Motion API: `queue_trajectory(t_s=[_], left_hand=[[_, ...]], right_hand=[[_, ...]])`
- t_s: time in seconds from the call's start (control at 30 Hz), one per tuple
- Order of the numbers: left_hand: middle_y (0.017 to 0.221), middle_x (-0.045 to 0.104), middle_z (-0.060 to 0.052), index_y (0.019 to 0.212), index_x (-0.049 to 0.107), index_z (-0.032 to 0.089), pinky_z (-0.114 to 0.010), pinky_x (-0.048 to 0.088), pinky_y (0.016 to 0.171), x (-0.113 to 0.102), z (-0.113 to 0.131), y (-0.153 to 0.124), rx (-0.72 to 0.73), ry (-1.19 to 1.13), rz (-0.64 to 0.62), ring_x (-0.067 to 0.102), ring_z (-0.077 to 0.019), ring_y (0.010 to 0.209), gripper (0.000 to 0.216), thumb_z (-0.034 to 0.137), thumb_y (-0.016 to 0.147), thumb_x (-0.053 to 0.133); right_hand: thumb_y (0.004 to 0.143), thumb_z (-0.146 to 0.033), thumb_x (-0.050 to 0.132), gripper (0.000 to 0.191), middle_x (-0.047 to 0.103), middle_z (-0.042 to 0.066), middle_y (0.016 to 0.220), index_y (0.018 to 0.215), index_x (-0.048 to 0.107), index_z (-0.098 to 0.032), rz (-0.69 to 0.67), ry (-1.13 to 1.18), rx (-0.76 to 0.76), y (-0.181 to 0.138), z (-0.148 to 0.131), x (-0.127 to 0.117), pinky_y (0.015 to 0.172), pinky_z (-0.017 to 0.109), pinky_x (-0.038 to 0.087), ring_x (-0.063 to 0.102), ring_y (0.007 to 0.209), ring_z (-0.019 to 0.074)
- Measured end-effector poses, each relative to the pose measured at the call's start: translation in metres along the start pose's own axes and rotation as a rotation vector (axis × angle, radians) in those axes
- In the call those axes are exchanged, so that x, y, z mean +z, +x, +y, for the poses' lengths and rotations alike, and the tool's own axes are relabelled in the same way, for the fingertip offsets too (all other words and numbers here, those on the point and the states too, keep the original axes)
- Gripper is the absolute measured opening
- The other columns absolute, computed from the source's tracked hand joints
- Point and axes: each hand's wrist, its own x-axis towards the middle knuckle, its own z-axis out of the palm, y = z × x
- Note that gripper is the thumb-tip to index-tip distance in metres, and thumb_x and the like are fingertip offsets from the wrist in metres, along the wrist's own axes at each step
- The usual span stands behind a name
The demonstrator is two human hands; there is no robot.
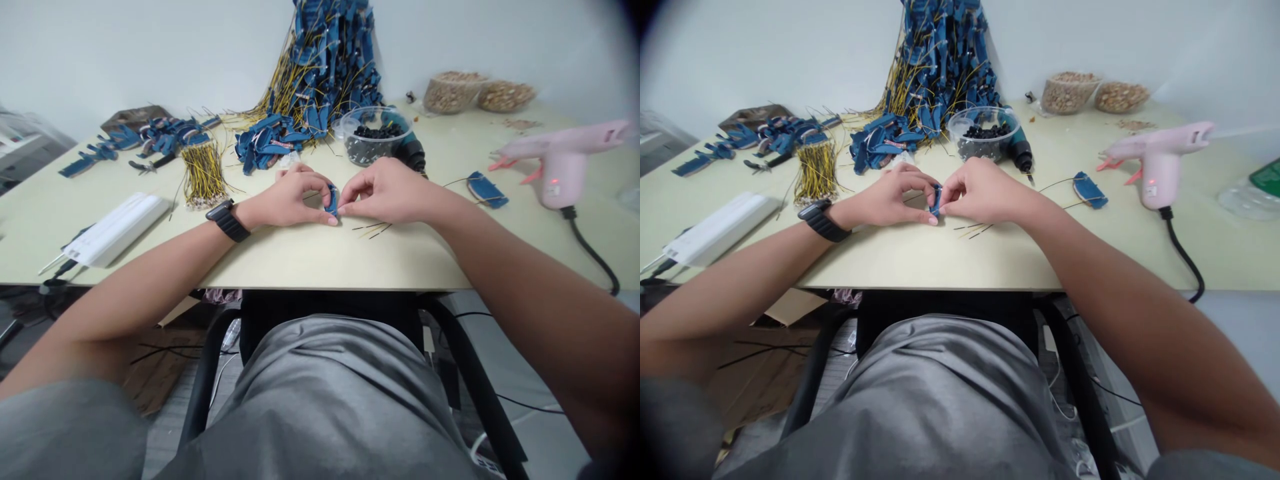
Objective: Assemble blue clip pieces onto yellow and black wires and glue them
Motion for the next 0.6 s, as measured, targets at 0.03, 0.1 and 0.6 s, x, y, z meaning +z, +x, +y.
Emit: queue_trajectory(t_s=[0.03, 0.1, 0.6], left_hand=[[0.148, 0.094, -0.012, 0.1, 0.088, 0.028, -0.07, 0.033, 0.148, 0.0, 0.0, 0.0, -0.003, -0.002, 0.0, 0.068, -0.0488, 0.16, 0.083, 0.109, 0.084, 0.097], [0.15, 0.094, -0.014, 0.1, 0.088, 0.027, -0.07, 0.034, 0.149, -0.001, 0.002, -0.001, -0.016, -0.004, -0.003, 0.066, -0.0499, 0.162, 0.083, 0.108, 0.084, 0.098], [0.158, 0.089, -0.013, 0.107, 0.092, 0.025, -0.087, 0.025, 0.152, -0.006, 0.016, -0.005, -0.071, 0.012, -0.036, 0.059, -0.0532, 0.169, 0.033, 0.058, 0.101, 0.089]], right_hand=[[0.094, -0.048, 0.099, 0.023, 0.074, 0.003, 0.078, 0.091, 0.096, -0.026, -0.001, 0.0, 0.0, 0.0, 0.0, 0.0, 0.081, 0.041, 0.047, 0.071, 0.085, 0.0249], [0.095, -0.048, 0.099, 0.022, 0.073, 0.003, 0.078, 0.091, 0.097, -0.026, -0.002, -0.002, 0.002, 0.0, -0.001, 0.001, 0.082, 0.041, 0.048, 0.072, 0.086, 0.0257], [0.096, -0.05, 0.101, 0.022, 0.075, 0.004, 0.079, 0.092, 0.098, -0.028, 0.028, -0.034, -0.024, -0.001, 0.0, 0.003, 0.081, 0.043, 0.047, 0.073, 0.089, 0.0283]])
